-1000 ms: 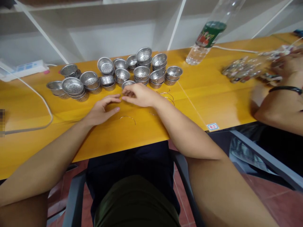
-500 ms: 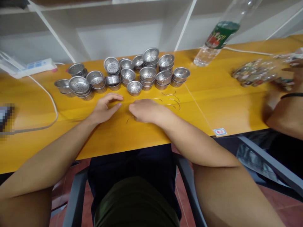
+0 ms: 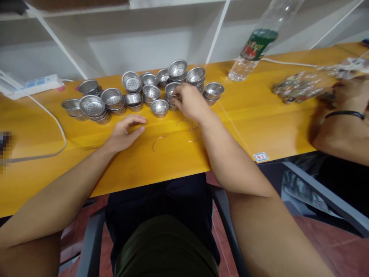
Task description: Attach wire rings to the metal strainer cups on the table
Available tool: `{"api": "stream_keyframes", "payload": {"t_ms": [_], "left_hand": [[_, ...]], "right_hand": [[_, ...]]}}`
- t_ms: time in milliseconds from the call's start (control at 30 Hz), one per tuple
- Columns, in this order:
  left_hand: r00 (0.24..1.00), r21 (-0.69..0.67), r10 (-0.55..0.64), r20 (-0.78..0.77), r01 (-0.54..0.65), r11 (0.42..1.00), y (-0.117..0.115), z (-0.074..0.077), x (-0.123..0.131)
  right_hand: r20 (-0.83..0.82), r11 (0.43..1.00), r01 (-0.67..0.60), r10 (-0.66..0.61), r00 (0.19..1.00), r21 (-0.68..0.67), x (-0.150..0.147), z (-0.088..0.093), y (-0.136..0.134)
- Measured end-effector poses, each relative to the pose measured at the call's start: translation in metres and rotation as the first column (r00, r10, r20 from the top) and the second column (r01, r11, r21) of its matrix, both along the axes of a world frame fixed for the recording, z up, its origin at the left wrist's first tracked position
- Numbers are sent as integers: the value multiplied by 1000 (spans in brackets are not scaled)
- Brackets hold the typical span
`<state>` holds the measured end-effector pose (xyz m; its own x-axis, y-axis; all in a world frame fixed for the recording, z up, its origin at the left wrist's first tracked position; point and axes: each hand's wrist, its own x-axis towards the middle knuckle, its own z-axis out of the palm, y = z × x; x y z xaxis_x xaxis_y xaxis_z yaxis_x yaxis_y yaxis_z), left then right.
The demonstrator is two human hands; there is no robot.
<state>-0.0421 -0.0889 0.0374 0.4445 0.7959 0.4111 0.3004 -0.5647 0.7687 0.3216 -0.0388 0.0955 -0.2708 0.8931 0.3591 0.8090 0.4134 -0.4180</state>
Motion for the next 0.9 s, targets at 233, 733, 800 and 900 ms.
{"api": "stream_keyframes", "payload": {"t_ms": [233,733,800,900], "left_hand": [[1000,6,0,19,-1,1000,1,-1,0],[989,-49,101,110,-96,994,3,-11,4],[982,-15,121,147,-120,993,1,-10,6],[976,31,118,184,-126,992,-3,-5,9]], "right_hand": [[-12,1000,9,-9,1000,15,-3,-1,-1],[-167,986,-52,79,983,159,-30,17,-34],[-229,973,-166,201,953,163,-43,20,-46],[-302,889,-440,458,836,129,-65,22,-64]]}}
